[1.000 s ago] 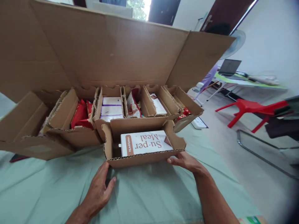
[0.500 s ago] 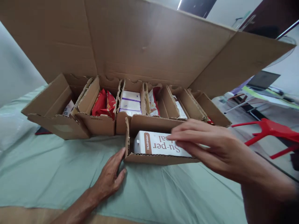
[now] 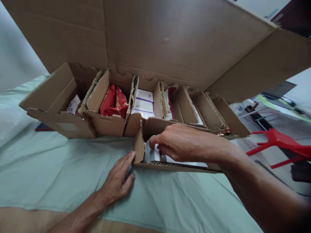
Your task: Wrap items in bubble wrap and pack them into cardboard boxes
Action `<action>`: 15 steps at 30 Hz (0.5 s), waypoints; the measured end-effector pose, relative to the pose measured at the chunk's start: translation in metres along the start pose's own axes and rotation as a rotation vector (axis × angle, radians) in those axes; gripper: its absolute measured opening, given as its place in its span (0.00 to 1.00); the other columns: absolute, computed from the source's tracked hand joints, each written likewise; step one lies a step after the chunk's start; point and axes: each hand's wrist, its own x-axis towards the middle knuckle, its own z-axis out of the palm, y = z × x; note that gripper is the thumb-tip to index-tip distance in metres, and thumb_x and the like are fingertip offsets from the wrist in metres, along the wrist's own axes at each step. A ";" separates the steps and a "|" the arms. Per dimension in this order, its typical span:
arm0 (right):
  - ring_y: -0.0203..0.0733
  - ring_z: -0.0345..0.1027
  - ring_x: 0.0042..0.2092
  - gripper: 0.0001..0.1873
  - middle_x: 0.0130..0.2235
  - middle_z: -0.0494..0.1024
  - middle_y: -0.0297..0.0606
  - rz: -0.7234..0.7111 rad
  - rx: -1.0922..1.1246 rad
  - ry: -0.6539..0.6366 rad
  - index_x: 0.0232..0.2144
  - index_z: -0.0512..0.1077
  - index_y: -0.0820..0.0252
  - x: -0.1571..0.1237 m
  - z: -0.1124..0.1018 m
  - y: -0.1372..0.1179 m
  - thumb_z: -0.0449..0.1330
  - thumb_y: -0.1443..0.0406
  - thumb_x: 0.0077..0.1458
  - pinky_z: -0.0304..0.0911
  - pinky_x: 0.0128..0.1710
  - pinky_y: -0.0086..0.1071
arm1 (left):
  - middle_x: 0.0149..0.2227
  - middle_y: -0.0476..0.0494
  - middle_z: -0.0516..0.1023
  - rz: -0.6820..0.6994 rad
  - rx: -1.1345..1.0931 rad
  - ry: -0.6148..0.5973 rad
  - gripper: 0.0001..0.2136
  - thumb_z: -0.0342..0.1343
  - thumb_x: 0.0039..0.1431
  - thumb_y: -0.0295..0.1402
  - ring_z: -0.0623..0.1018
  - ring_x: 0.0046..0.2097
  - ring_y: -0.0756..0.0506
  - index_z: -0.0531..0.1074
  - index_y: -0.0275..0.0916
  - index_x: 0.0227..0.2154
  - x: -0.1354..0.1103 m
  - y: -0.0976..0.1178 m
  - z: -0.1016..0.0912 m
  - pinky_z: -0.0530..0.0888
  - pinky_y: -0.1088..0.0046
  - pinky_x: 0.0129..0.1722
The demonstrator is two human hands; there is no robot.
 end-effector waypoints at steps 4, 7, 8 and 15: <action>0.36 0.69 0.27 0.12 0.26 0.79 0.32 -0.074 0.190 0.114 0.34 0.79 0.54 -0.010 0.013 0.013 0.56 0.69 0.63 0.53 0.28 0.30 | 0.68 0.37 0.67 0.005 0.006 0.026 0.38 0.50 0.65 0.27 0.71 0.66 0.37 0.41 0.52 0.73 0.001 0.002 -0.001 0.76 0.51 0.59; 0.36 0.72 0.30 0.12 0.30 0.81 0.33 -0.107 0.277 0.143 0.35 0.79 0.55 -0.013 0.020 0.021 0.55 0.70 0.64 0.57 0.31 0.28 | 0.68 0.37 0.66 -0.010 -0.002 0.026 0.37 0.50 0.65 0.28 0.71 0.66 0.37 0.42 0.51 0.73 0.002 0.004 -0.002 0.75 0.51 0.60; 0.36 0.72 0.31 0.13 0.31 0.82 0.33 -0.116 0.289 0.145 0.35 0.79 0.56 -0.014 0.022 0.023 0.55 0.70 0.65 0.58 0.32 0.28 | 0.68 0.37 0.66 -0.012 -0.005 0.019 0.37 0.50 0.65 0.28 0.70 0.66 0.37 0.42 0.51 0.73 0.002 0.005 -0.002 0.75 0.51 0.60; 0.38 0.74 0.37 0.15 0.39 0.82 0.36 -0.099 0.244 0.298 0.45 0.79 0.55 -0.017 0.025 0.027 0.55 0.72 0.63 0.62 0.38 0.30 | 0.69 0.38 0.64 -0.041 -0.038 0.002 0.38 0.50 0.64 0.27 0.69 0.67 0.37 0.42 0.51 0.73 0.002 0.006 -0.002 0.73 0.50 0.62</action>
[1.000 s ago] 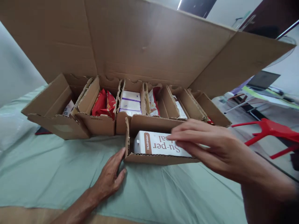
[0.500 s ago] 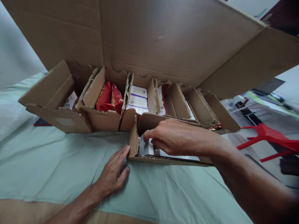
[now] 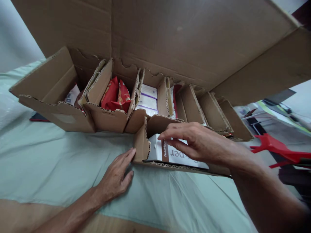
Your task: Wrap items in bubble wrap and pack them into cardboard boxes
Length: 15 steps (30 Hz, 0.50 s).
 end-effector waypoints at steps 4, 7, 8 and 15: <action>0.41 0.71 0.38 0.20 0.40 0.77 0.37 -0.025 -0.118 -0.109 0.51 0.77 0.51 0.006 0.001 -0.012 0.60 0.71 0.58 0.62 0.38 0.33 | 0.70 0.38 0.64 -0.010 -0.018 -0.008 0.38 0.51 0.64 0.27 0.68 0.67 0.36 0.42 0.51 0.73 -0.001 0.000 0.000 0.72 0.50 0.62; 0.42 0.69 0.37 0.12 0.37 0.75 0.37 0.009 -0.157 -0.195 0.42 0.79 0.52 0.009 0.001 -0.017 0.61 0.70 0.59 0.62 0.37 0.34 | 0.70 0.37 0.63 -0.021 -0.034 -0.025 0.39 0.51 0.64 0.27 0.68 0.68 0.36 0.42 0.52 0.73 0.000 0.000 0.000 0.72 0.48 0.63; 0.42 0.69 0.37 0.10 0.37 0.75 0.37 0.013 -0.142 -0.199 0.41 0.79 0.53 0.009 0.002 -0.017 0.61 0.70 0.60 0.62 0.38 0.34 | 0.70 0.37 0.63 -0.017 -0.035 -0.026 0.39 0.50 0.64 0.27 0.68 0.67 0.36 0.41 0.52 0.73 0.000 0.000 0.000 0.72 0.48 0.63; 0.37 0.70 0.39 0.10 0.38 0.75 0.36 -0.018 0.083 -0.120 0.42 0.80 0.53 0.000 0.008 -0.001 0.57 0.66 0.67 0.61 0.39 0.30 | 0.69 0.38 0.65 -0.010 -0.012 -0.036 0.39 0.50 0.64 0.26 0.70 0.66 0.36 0.41 0.52 0.73 0.001 0.002 -0.002 0.73 0.49 0.62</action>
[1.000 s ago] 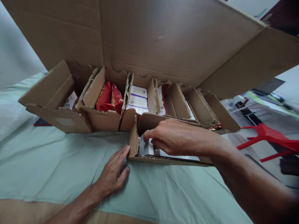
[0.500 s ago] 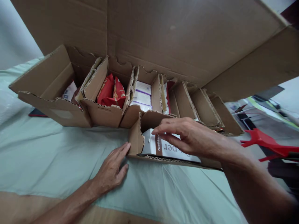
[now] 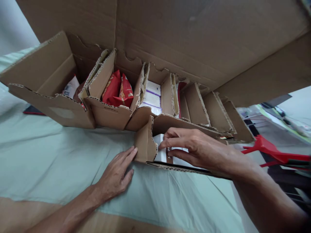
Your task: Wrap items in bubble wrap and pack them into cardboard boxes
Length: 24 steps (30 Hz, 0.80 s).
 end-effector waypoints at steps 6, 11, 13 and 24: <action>0.38 0.70 0.40 0.09 0.38 0.76 0.38 -0.032 0.035 0.045 0.42 0.79 0.57 0.001 0.004 0.005 0.58 0.66 0.67 0.63 0.41 0.29 | 0.68 0.36 0.65 0.008 0.010 -0.010 0.38 0.50 0.65 0.27 0.70 0.66 0.36 0.40 0.51 0.73 0.001 0.001 -0.002 0.73 0.50 0.61; 0.39 0.71 0.40 0.10 0.37 0.76 0.39 -0.030 0.042 0.049 0.40 0.80 0.57 0.002 0.003 0.005 0.58 0.65 0.67 0.64 0.42 0.29 | 0.69 0.38 0.65 -0.005 0.001 -0.016 0.39 0.50 0.64 0.27 0.70 0.66 0.37 0.41 0.51 0.73 0.000 0.000 -0.001 0.72 0.50 0.63; 0.39 0.71 0.41 0.11 0.38 0.77 0.40 -0.015 0.050 0.051 0.41 0.81 0.57 0.001 0.002 0.005 0.58 0.64 0.67 0.65 0.43 0.30 | 0.69 0.38 0.65 -0.005 -0.007 -0.015 0.39 0.50 0.64 0.27 0.70 0.66 0.36 0.41 0.51 0.73 -0.001 0.000 -0.001 0.72 0.50 0.63; 0.39 0.73 0.45 0.12 0.43 0.79 0.42 0.000 0.123 0.072 0.46 0.80 0.57 -0.006 0.002 0.008 0.58 0.64 0.67 0.66 0.46 0.31 | 0.68 0.37 0.66 0.011 0.024 0.000 0.38 0.50 0.65 0.28 0.71 0.65 0.36 0.41 0.52 0.73 0.000 0.000 0.000 0.74 0.50 0.60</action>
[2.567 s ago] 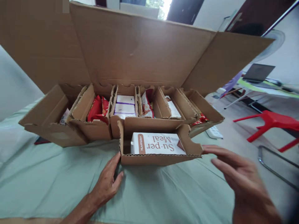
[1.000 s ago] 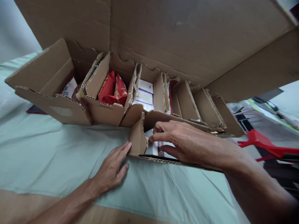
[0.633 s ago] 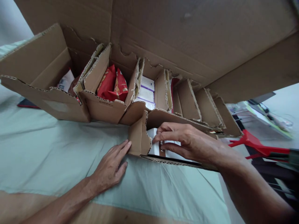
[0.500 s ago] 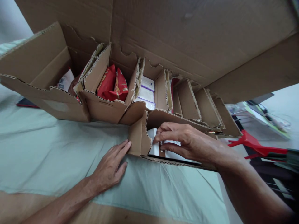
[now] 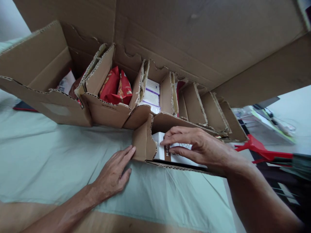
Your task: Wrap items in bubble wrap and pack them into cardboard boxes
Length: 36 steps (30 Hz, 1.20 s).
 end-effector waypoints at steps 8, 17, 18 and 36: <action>0.37 0.70 0.40 0.13 0.39 0.76 0.39 -0.037 -0.100 -0.005 0.45 0.80 0.57 0.005 0.007 -0.002 0.55 0.64 0.69 0.63 0.41 0.28 | 0.67 0.36 0.67 0.004 0.001 -0.012 0.37 0.50 0.65 0.27 0.71 0.65 0.37 0.41 0.51 0.73 0.001 0.001 -0.002 0.75 0.50 0.60; 0.37 0.73 0.38 0.06 0.38 0.79 0.37 0.020 0.006 0.014 0.40 0.78 0.59 0.006 0.003 0.006 0.61 0.65 0.65 0.66 0.41 0.29 | 0.67 0.35 0.67 0.015 0.009 -0.001 0.38 0.50 0.65 0.26 0.72 0.65 0.36 0.41 0.49 0.73 0.000 0.001 -0.001 0.75 0.50 0.60; 0.38 0.73 0.38 0.06 0.38 0.79 0.37 0.050 0.029 0.034 0.41 0.77 0.59 0.005 0.002 0.006 0.62 0.65 0.63 0.67 0.40 0.29 | 0.67 0.34 0.68 0.015 0.017 0.001 0.38 0.50 0.64 0.26 0.72 0.64 0.36 0.41 0.49 0.73 0.000 0.002 -0.001 0.76 0.49 0.59; 0.42 0.71 0.44 0.12 0.43 0.76 0.37 0.095 -0.043 -0.138 0.49 0.79 0.52 0.006 -0.002 -0.005 0.61 0.64 0.64 0.63 0.47 0.33 | 0.66 0.34 0.68 0.031 0.032 0.008 0.37 0.49 0.64 0.26 0.72 0.64 0.37 0.41 0.47 0.73 0.000 0.001 -0.001 0.76 0.49 0.59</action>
